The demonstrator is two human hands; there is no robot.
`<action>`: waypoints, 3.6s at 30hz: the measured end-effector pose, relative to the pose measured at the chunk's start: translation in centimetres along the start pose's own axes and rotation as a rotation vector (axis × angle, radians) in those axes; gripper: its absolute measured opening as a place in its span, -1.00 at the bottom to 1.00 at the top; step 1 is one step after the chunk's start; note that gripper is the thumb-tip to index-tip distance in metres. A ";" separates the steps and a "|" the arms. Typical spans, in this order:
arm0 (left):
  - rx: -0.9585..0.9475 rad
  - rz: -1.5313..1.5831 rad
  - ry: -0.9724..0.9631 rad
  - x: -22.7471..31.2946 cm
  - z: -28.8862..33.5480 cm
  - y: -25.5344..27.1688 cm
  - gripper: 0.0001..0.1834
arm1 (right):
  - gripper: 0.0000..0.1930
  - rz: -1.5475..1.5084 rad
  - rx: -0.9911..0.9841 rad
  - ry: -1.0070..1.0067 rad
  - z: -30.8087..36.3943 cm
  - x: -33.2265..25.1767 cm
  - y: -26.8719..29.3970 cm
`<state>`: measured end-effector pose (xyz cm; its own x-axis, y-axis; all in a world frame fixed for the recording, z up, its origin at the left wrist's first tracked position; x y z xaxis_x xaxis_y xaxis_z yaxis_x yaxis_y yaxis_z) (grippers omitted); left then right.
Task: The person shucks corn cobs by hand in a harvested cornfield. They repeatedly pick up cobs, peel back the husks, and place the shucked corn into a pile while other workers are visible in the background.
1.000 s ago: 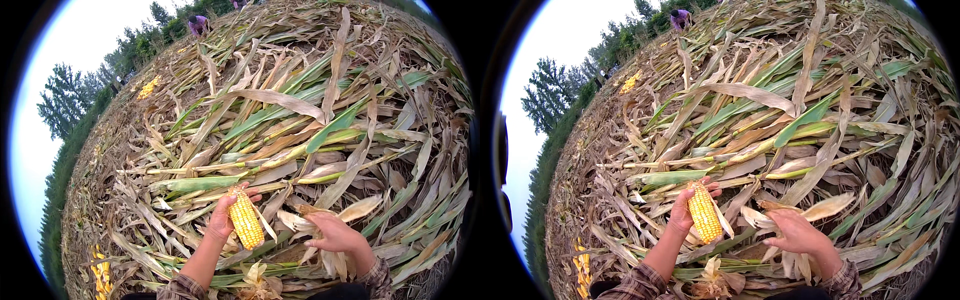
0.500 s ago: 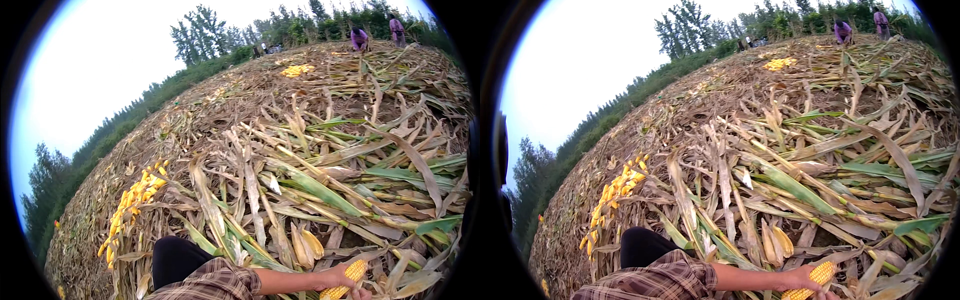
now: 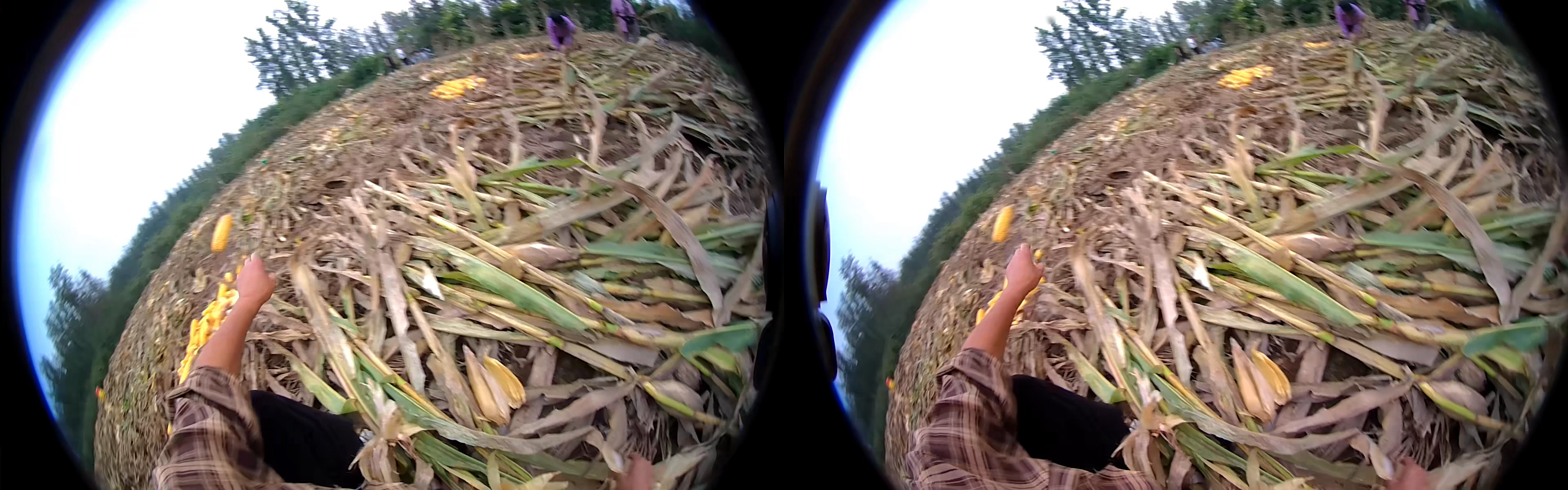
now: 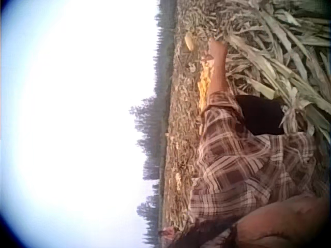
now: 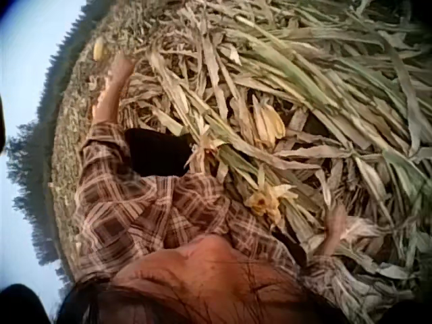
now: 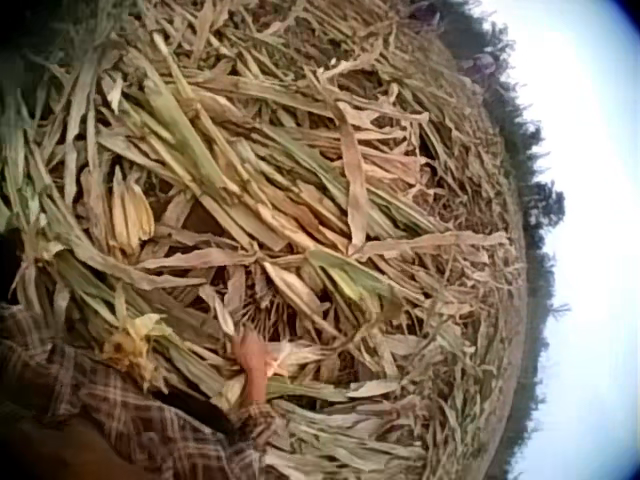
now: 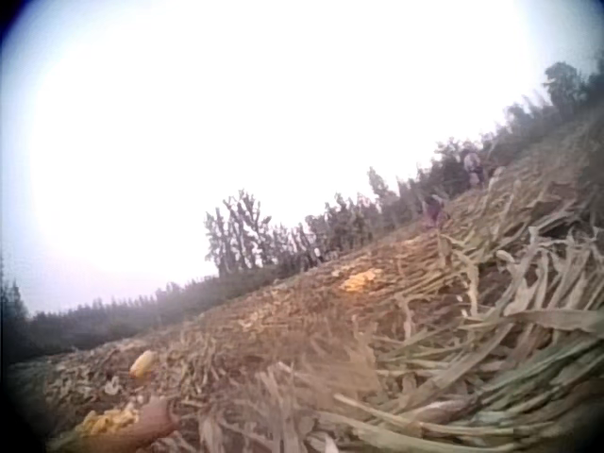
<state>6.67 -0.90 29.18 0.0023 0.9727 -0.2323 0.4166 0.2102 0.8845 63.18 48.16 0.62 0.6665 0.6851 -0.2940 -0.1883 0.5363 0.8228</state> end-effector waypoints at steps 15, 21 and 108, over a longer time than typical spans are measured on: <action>-0.723 0.967 -1.508 41.6 37.0 -2.1 -0.70 | -0.52 -0.552 -0.378 -0.023 6.7 -3.5 -12.4; -0.373 0.423 -1.468 50.6 29.9 -4.9 -0.53 | -0.51 -0.433 -0.371 0.103 5.3 -4.4 -8.1; -1.363 1.713 -0.994 44.7 38.4 6.6 -0.64 | -0.83 -2.087 0.875 0.541 0.1 -3.9 7.5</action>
<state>44.45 40.22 9.13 -0.0174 0.0526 0.9985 -0.9972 -0.0738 -0.0135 59.19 49.48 8.01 -0.7354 -0.2141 -0.6429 0.5890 0.2672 -0.7627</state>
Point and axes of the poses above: each hand's wrist, its own z-axis away from the middle knuckle, its own y-axis out of the back of the hand, x = y × z, the point moved 1 cm from there along -z, towards the middle knuckle, and after that the axes turned 6 degrees about -x, right-handed, at the moved point
